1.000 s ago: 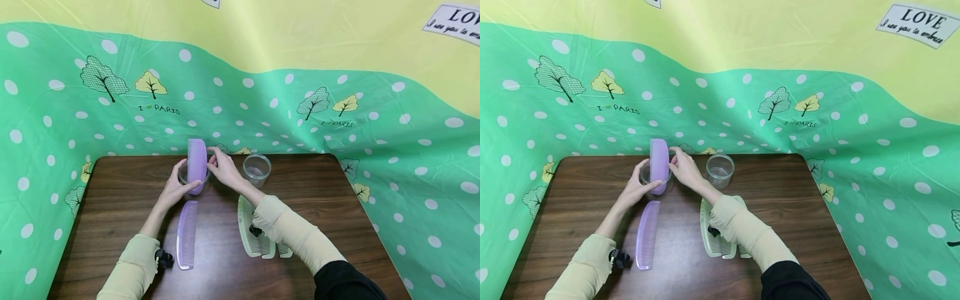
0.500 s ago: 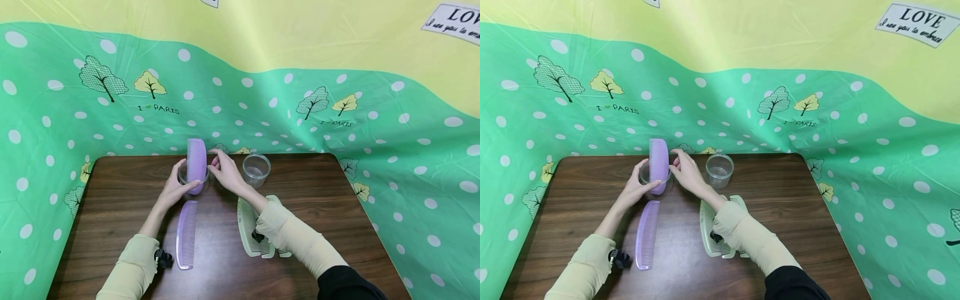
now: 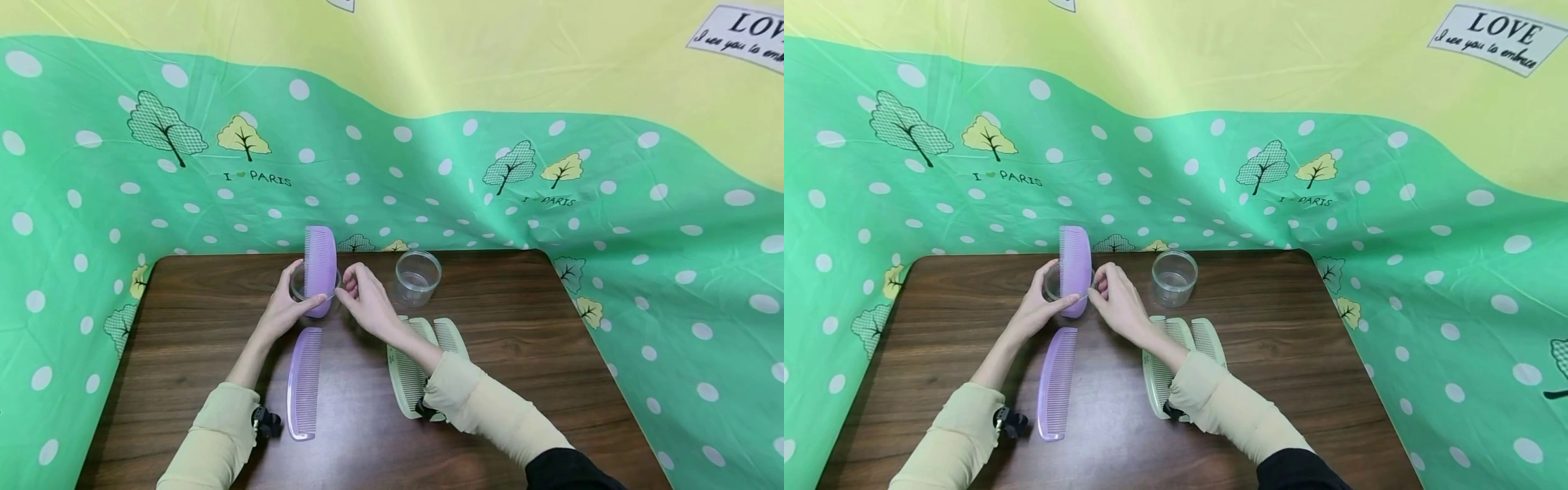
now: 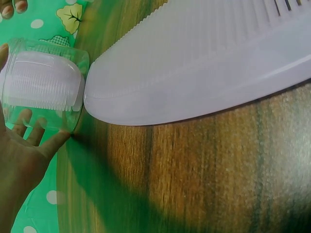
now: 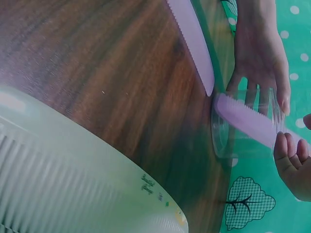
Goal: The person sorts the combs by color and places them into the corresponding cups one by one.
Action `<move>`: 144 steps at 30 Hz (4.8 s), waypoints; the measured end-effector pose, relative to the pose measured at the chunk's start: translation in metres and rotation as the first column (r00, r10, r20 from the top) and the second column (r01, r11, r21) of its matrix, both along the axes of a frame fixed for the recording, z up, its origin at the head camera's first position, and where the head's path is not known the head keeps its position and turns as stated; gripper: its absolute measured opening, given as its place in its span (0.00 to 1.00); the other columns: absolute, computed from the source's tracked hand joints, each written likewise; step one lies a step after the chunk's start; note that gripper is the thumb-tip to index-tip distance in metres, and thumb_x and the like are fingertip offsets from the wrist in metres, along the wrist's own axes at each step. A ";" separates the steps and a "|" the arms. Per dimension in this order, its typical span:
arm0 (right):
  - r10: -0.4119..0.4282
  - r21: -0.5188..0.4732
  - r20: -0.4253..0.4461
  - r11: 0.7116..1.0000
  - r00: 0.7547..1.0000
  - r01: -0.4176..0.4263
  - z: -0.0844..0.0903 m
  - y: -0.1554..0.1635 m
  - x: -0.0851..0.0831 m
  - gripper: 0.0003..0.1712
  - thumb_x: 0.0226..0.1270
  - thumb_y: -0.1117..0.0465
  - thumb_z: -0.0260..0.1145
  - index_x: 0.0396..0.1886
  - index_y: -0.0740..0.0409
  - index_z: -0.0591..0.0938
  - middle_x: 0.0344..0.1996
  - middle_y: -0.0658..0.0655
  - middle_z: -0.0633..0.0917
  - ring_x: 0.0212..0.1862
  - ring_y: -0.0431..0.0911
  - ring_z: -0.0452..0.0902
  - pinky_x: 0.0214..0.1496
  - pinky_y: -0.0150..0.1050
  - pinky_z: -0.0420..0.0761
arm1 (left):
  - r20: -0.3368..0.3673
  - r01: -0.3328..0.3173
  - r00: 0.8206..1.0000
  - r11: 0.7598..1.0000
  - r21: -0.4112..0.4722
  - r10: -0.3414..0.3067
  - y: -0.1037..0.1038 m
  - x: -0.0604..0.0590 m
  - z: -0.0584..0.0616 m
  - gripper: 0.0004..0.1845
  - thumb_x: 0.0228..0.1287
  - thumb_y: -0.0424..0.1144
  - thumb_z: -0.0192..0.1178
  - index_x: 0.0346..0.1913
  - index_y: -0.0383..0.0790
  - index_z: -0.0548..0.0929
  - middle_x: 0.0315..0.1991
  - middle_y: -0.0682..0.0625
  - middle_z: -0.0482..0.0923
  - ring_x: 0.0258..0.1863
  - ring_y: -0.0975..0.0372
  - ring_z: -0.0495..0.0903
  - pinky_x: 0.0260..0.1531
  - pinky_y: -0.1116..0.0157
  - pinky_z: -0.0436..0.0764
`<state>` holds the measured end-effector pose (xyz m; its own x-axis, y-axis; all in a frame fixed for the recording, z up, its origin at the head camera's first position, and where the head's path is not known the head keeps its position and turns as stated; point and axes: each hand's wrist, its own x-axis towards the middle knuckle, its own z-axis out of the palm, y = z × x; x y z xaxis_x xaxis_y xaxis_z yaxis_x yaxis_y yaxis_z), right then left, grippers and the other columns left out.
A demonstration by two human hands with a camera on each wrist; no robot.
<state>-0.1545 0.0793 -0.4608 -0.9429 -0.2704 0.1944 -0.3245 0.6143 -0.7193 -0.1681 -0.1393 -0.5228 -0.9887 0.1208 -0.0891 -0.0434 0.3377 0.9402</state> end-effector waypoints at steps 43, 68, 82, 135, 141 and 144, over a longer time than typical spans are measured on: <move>0.055 0.322 0.242 0.937 0.969 -0.133 -0.030 -0.034 0.049 0.32 0.58 0.44 0.78 0.60 0.50 0.81 0.46 0.51 0.82 0.41 0.41 0.78 0.40 0.36 0.78 | 0.004 0.001 1.000 1.000 0.004 -0.001 0.000 0.001 0.000 0.54 0.60 0.56 0.74 0.82 0.64 0.49 0.80 0.41 0.58 0.76 0.44 0.63 0.74 0.40 0.61; 0.006 0.489 0.224 0.864 0.975 -0.118 -0.048 -0.056 0.057 0.57 0.39 0.30 0.84 0.68 0.50 0.74 0.50 0.54 0.75 0.48 0.47 0.77 0.41 0.42 0.81 | 0.038 0.031 0.999 0.997 0.064 -0.033 0.006 0.016 0.045 0.51 0.64 0.42 0.72 0.82 0.47 0.50 0.79 0.35 0.58 0.76 0.38 0.61 0.75 0.40 0.60; -0.030 0.512 0.193 0.856 0.981 -0.075 -0.052 -0.061 0.058 0.56 0.29 0.33 0.88 0.58 0.53 0.74 0.48 0.55 0.73 0.48 0.49 0.77 0.35 0.41 0.79 | 0.045 0.024 0.999 0.998 0.055 -0.027 0.005 0.005 0.021 0.52 0.64 0.45 0.72 0.83 0.53 0.48 0.81 0.36 0.54 0.77 0.38 0.59 0.76 0.38 0.57; 0.013 -0.205 0.510 0.973 0.860 0.107 -0.052 -0.049 0.068 0.44 0.47 0.70 0.84 0.58 0.52 0.65 0.30 0.56 0.82 0.18 0.41 0.81 0.21 0.37 0.84 | 0.044 0.021 0.999 0.998 0.064 -0.024 0.008 0.019 0.049 0.51 0.64 0.42 0.71 0.82 0.46 0.50 0.79 0.34 0.57 0.77 0.41 0.59 0.76 0.41 0.58; 0.069 -0.312 0.569 0.940 0.819 0.138 -0.052 -0.044 0.068 0.42 0.52 0.73 0.80 0.60 0.51 0.64 0.25 0.53 0.81 0.15 0.41 0.80 0.23 0.43 0.87 | 0.048 0.018 0.999 0.999 0.049 -0.020 0.008 0.018 0.048 0.51 0.64 0.43 0.71 0.82 0.47 0.50 0.80 0.35 0.56 0.77 0.41 0.59 0.76 0.41 0.58; 0.089 -0.346 0.577 0.927 0.812 0.145 -0.052 -0.042 0.068 0.41 0.54 0.73 0.79 0.60 0.51 0.64 0.25 0.55 0.83 0.15 0.41 0.81 0.24 0.44 0.87 | 0.047 0.015 0.999 0.999 0.048 -0.017 0.007 0.014 0.039 0.51 0.64 0.43 0.71 0.82 0.49 0.50 0.80 0.35 0.56 0.77 0.40 0.59 0.76 0.40 0.58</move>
<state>-0.0863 0.0376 -0.5129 -0.9148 -0.2635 -0.3062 0.2318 0.2782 -0.9321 -0.1540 -0.1323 -0.4840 -0.9814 0.1418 -0.1292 -0.0829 0.2938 0.9523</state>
